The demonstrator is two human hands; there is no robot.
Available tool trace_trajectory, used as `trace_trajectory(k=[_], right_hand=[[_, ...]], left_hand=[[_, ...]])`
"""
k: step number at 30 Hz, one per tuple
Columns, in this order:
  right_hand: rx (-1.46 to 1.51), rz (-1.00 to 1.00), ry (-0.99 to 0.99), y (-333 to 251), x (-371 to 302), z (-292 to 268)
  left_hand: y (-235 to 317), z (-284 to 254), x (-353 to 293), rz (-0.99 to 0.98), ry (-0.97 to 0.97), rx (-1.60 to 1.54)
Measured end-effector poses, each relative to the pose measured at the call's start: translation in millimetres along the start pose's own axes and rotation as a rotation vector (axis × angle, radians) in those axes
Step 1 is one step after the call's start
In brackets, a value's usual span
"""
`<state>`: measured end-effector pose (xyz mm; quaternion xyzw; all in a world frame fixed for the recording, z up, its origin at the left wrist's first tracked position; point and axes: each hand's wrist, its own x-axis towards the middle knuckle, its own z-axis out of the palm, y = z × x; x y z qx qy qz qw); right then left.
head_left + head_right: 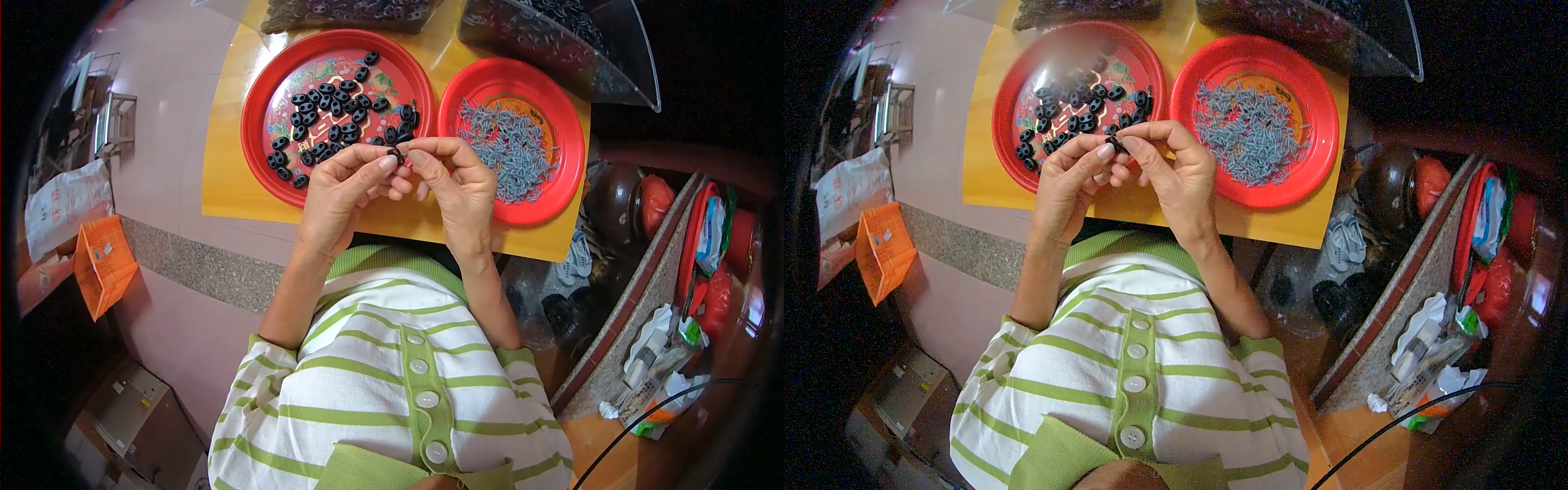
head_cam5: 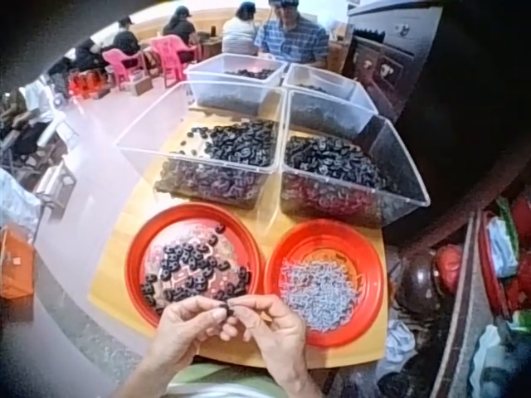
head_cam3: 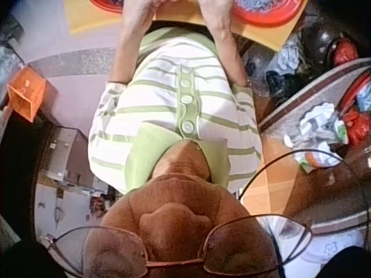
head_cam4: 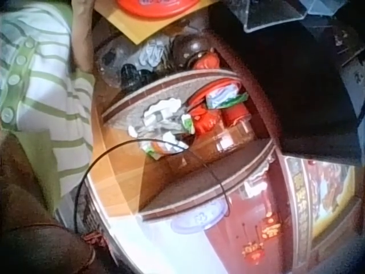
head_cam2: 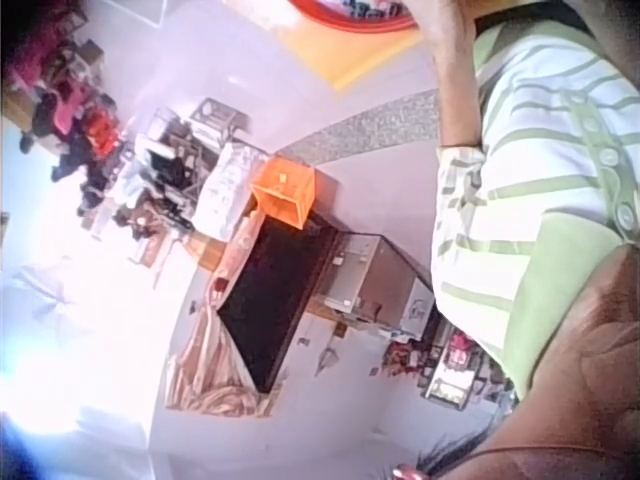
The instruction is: The person assembles plastic cord locks by picking plastic toggle components and metal springs from trays and fitting the pieces together by hand.
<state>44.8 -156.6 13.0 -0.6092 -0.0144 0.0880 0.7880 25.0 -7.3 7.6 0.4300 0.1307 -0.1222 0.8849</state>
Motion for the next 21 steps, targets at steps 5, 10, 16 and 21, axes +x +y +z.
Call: trace_trajectory(k=[5, 10, 16, 21], right_hand=[[-0.020, -0.008, 0.001, 1, -1, 1], [-0.082, -0.023, 0.027, 0, -4, 5], [-0.077, -0.057, 0.022, 3, -8, 8], [-0.078, -0.055, 0.005, 15, -8, 9]], left_hand=[[1, 2, -1, 0.010, 0.019, 0.008], [-1, 1, -2, 0.021, 0.034, 0.038], [-3, 2, -4, 0.032, 0.043, 0.105], [-7, -7, -4, 0.020, 0.071, 0.142]])
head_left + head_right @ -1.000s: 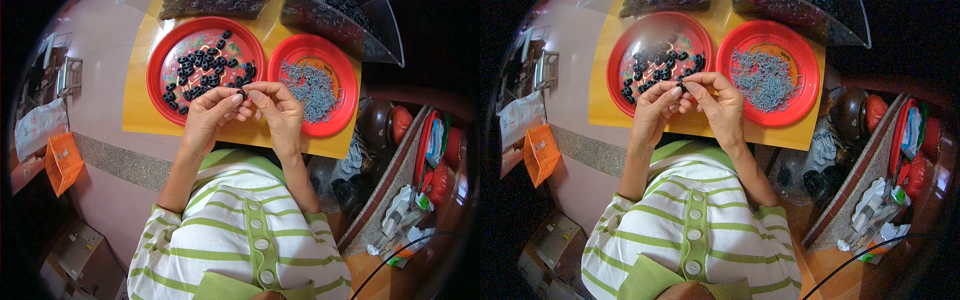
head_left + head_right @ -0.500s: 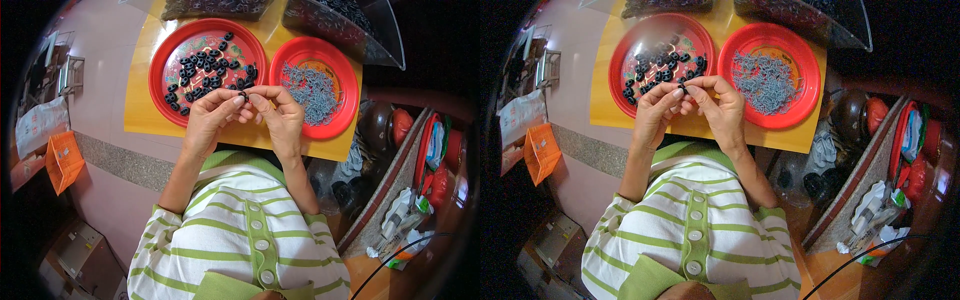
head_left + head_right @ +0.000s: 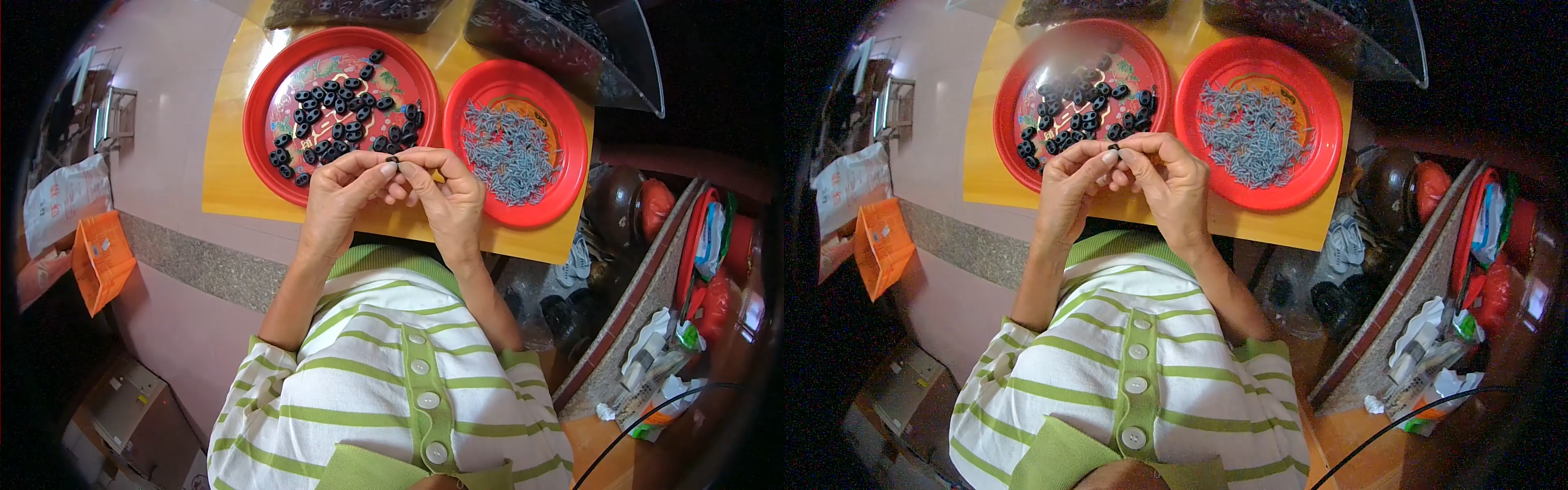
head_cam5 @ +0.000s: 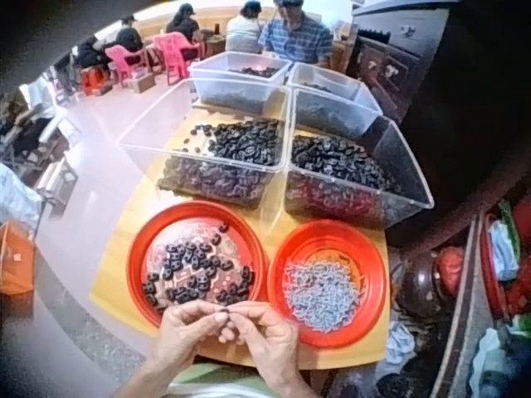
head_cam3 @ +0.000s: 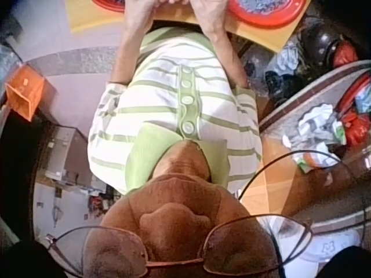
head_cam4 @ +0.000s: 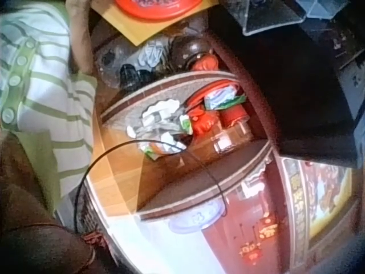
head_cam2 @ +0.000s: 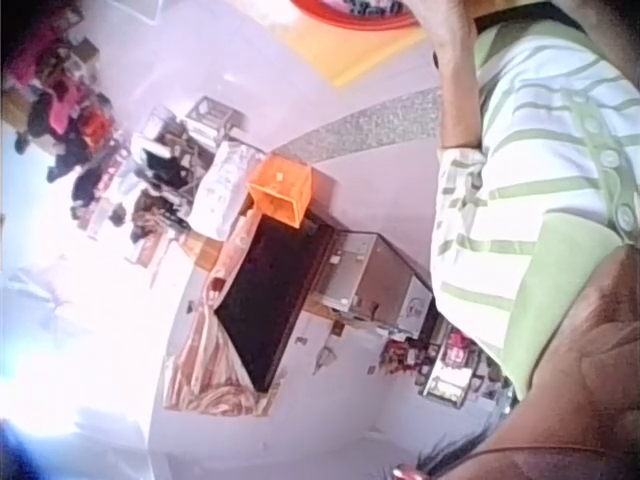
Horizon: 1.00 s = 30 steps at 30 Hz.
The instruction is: The person assembles plastic cord locks by picking plastic toggle components and metal springs from trays and fitting the pieces together by hand.
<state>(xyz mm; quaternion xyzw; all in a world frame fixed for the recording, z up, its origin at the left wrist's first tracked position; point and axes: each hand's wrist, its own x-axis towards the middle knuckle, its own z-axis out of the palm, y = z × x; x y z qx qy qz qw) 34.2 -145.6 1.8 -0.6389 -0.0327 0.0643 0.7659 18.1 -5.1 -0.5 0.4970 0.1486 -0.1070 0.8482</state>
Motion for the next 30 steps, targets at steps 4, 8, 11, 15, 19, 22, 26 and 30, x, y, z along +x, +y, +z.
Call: trace_trajectory(k=[4, 8, 11, 15, 19, 22, 26, 30], right_hand=[[0.041, 0.114, -0.111, 0, 8, -8], [-0.175, 0.183, -0.069, -16, 27, -17], [-0.977, -0.305, -0.149, -22, 47, -24], [-1.292, -0.376, -0.304, -29, 58, -12], [-1.378, -0.351, -0.366, -22, 63, -4], [-1.327, -0.306, -0.361, -15, 64, -1], [-1.268, -0.226, -0.342, -2, 66, 14], [-1.024, -0.194, -0.395, 3, 76, 20]], left_hand=[[-1, -5, 3, 0.000, 0.007, -0.010], [1, -10, 4, -0.022, -0.058, -0.019], [2, -10, 4, -0.041, -0.101, -0.050], [1, -14, 3, -0.042, -0.125, -0.067], [3, -15, 1, -0.062, -0.143, -0.092], [4, -16, 0, -0.075, -0.193, -0.095], [3, -19, 0, -0.071, -0.208, -0.086], [3, -23, 0, -0.080, -0.252, -0.091]])
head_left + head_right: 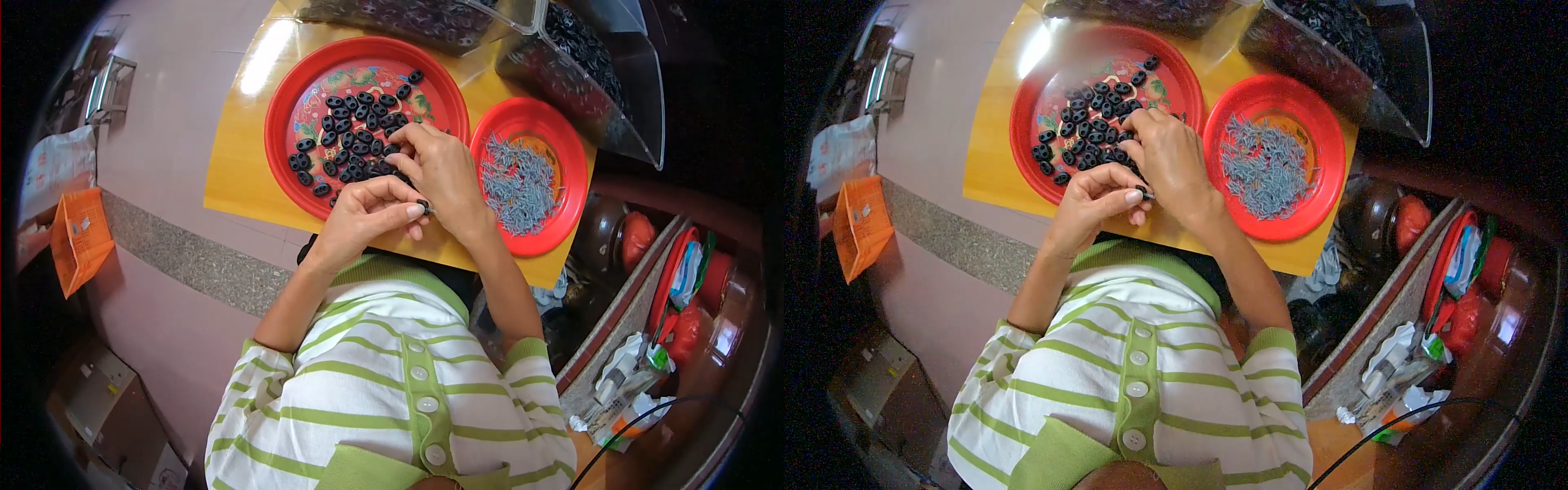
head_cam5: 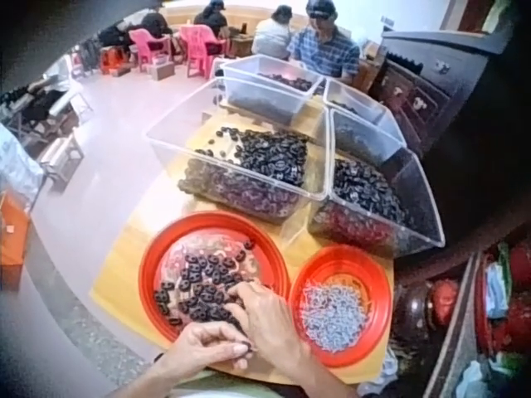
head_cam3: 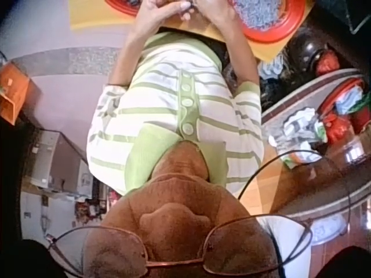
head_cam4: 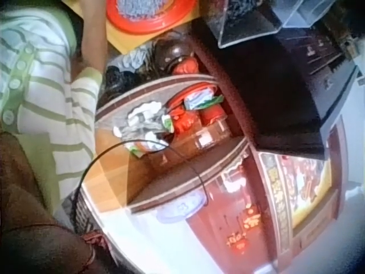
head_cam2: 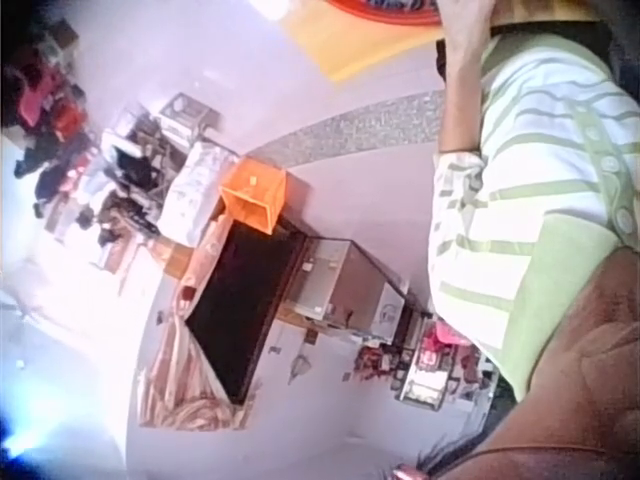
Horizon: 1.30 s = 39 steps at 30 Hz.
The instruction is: The person assembles plastic cord locks by picking plastic toggle components and metal springs from trays and fitting the pieces together by hand.
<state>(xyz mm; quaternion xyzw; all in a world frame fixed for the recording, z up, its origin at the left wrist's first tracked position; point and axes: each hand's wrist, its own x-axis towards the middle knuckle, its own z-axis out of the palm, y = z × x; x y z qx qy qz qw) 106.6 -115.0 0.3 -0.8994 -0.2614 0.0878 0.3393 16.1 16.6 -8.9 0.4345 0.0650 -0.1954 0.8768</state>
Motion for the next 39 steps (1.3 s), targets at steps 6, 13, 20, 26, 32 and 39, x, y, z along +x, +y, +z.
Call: trace_trajectory(k=[6, 13, 20, 26, 32, 39], right_hand=[[0.129, -0.010, 0.090, 3, 21, -9], [-0.037, -0.147, 0.182, 11, 33, 9], [0.049, -0.091, 0.198, 8, 25, 3], [-0.314, -0.059, 0.382, 15, 26, 1], [-0.341, -0.063, 0.311, 16, 18, 2], [-0.186, -0.033, 0.306, 16, 21, -7]], left_hand=[[-1, -3, -2, 0.025, -0.046, -0.021], [1, 1, -2, 0.035, -0.014, -0.032], [0, -1, -2, 0.038, -0.007, -0.036], [-2, 0, -2, 0.043, -0.044, -0.026], [-5, 1, -2, 0.076, 0.000, -0.026], [-4, 0, -3, 0.060, 0.005, -0.026]])
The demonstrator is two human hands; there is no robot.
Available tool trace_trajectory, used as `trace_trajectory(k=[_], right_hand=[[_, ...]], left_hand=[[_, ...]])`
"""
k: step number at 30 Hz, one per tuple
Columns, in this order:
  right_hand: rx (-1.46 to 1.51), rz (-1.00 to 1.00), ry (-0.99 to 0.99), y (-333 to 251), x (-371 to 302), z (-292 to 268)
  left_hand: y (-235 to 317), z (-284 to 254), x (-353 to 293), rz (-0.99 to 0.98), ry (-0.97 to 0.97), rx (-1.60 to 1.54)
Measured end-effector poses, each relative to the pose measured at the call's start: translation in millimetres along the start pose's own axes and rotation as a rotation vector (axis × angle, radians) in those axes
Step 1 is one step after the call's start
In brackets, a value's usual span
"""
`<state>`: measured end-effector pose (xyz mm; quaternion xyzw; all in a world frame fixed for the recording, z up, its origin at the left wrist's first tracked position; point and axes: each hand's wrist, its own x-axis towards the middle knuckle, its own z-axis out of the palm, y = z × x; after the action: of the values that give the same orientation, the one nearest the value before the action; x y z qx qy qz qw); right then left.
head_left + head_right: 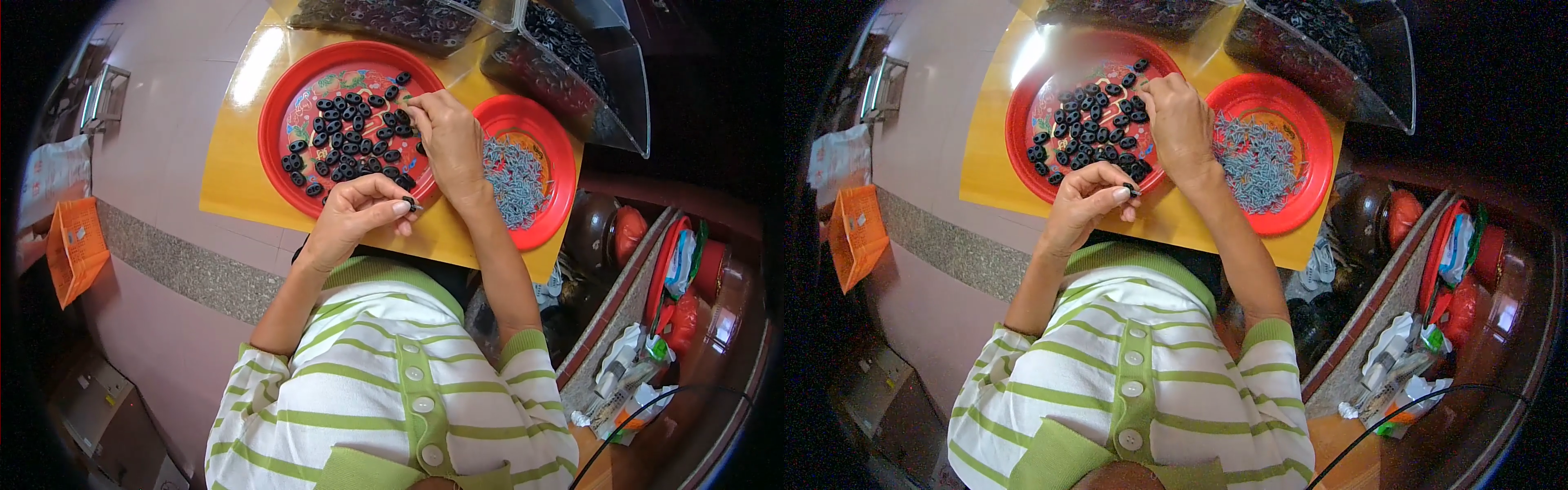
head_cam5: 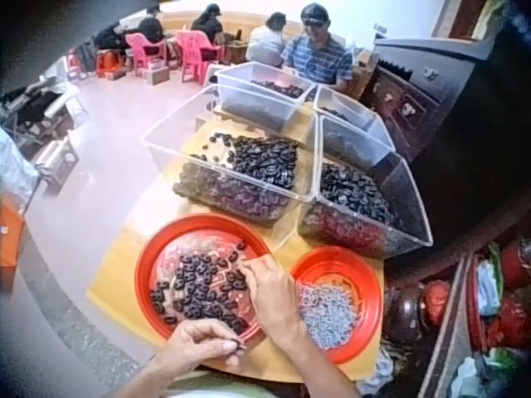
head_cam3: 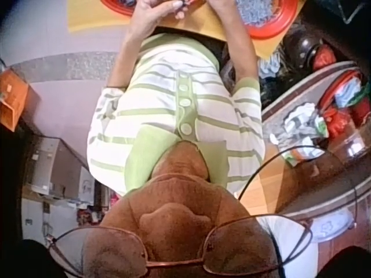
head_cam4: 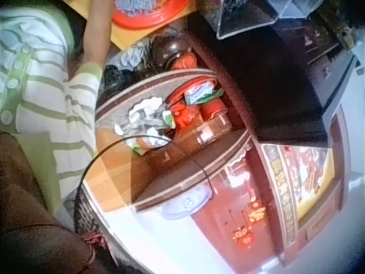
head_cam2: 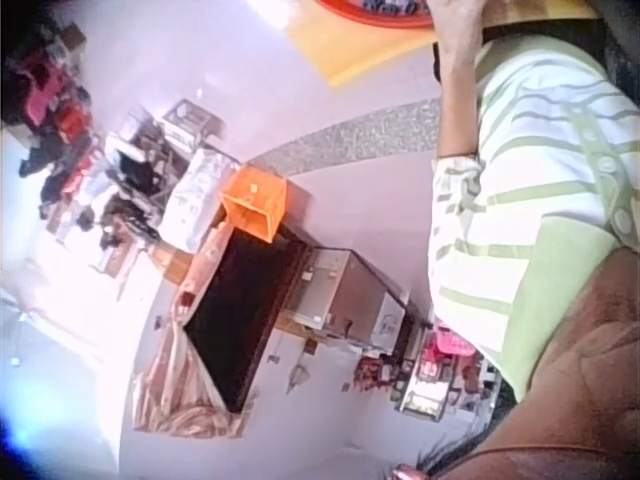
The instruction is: The person assembles plastic cord locks by picking plastic toggle components and metal springs from trays and fitting the pieces together by hand.
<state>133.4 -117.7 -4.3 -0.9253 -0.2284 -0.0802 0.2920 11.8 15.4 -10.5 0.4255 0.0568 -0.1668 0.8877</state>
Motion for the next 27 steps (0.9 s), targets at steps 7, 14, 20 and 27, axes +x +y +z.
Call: trace_trajectory(k=[7, 14, 20, 27], right_hand=[[0.004, -0.007, -0.027, -1, -3, 2], [0.003, -0.055, -0.020, -3, -5, 9], [0.041, -0.057, -0.015, -3, -8, 2], [1.292, 0.495, -0.164, -8, -30, -28]], left_hand=[[1, 0, 1, -0.005, -0.003, -0.007], [0, 1, 0, 0.009, 0.002, 0.007], [1, 4, 2, 0.033, 0.085, -0.062], [13, 4, 8, 0.153, 0.251, -0.043]])
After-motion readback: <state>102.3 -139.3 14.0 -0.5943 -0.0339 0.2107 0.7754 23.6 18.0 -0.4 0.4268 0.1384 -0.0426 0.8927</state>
